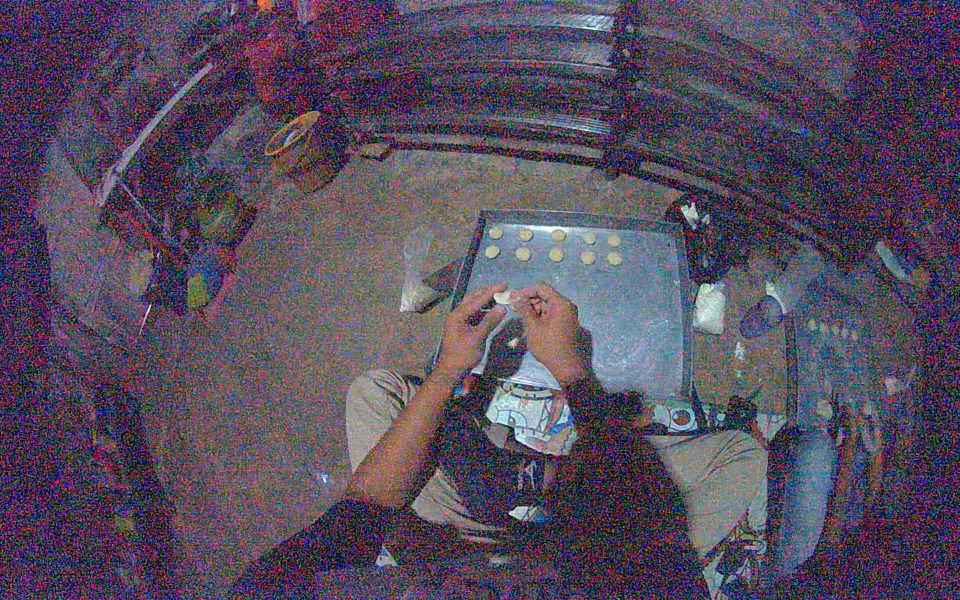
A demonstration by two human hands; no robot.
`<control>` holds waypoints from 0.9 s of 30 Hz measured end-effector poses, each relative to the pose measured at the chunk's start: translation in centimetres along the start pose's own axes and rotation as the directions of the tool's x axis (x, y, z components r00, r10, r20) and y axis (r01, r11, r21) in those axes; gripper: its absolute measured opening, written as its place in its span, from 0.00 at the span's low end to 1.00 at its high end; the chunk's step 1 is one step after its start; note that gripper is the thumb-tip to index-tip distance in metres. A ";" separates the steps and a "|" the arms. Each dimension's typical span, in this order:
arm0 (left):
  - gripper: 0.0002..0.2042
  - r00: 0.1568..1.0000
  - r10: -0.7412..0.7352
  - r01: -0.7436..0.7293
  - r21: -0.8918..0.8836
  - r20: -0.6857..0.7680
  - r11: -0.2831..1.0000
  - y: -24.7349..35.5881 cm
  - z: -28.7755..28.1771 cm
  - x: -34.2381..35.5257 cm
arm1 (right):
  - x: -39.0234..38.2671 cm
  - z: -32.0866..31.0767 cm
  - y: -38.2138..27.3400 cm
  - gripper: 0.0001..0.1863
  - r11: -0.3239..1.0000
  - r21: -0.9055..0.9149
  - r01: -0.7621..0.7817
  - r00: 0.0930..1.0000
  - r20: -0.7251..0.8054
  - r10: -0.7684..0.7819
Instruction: The person forms small dough rounds by hand and places them onto a metal tray.
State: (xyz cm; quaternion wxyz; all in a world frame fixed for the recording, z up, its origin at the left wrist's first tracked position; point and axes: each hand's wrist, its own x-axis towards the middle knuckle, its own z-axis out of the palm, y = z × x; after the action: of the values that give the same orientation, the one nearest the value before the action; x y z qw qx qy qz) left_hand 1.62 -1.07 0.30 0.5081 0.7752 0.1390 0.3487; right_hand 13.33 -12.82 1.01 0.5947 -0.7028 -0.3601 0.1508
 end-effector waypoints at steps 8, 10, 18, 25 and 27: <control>0.12 0.983 -0.114 0.128 0.093 -0.142 0.987 -0.2 -0.5 0.2 | -0.4 0.1 -2.1 0.17 0.991 -0.050 0.128 0.988 0.096 -0.123; 0.12 0.995 -0.030 0.031 0.002 -0.096 1.000 -1.9 -0.4 0.2 | -0.2 -0.2 -1.8 0.22 0.996 0.088 0.014 0.986 0.163 -0.028; 0.13 0.993 0.059 -0.065 0.060 0.098 0.996 -0.7 -0.4 -0.1 | 0.2 -1.8 -0.3 0.07 0.962 0.242 -0.128 0.957 0.284 0.056; 0.17 0.979 -0.198 0.200 -0.043 0.038 0.979 0.2 -0.1 -0.4 | 0.2 -0.7 0.4 0.10 0.998 -0.054 0.015 0.995 0.094 -0.010; 0.17 0.961 -0.276 0.276 -0.074 0.012 0.958 0.5 -0.3 -0.3 | 0.1 -0.3 0.1 0.13 0.997 -0.039 0.061 0.995 0.076 -0.058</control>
State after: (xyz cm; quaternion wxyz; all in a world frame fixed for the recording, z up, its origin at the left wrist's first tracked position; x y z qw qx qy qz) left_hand 1.14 -1.28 0.72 0.5805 0.7290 0.2319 0.2787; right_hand 13.62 -13.00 1.02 0.5704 -0.6977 -0.4059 0.1520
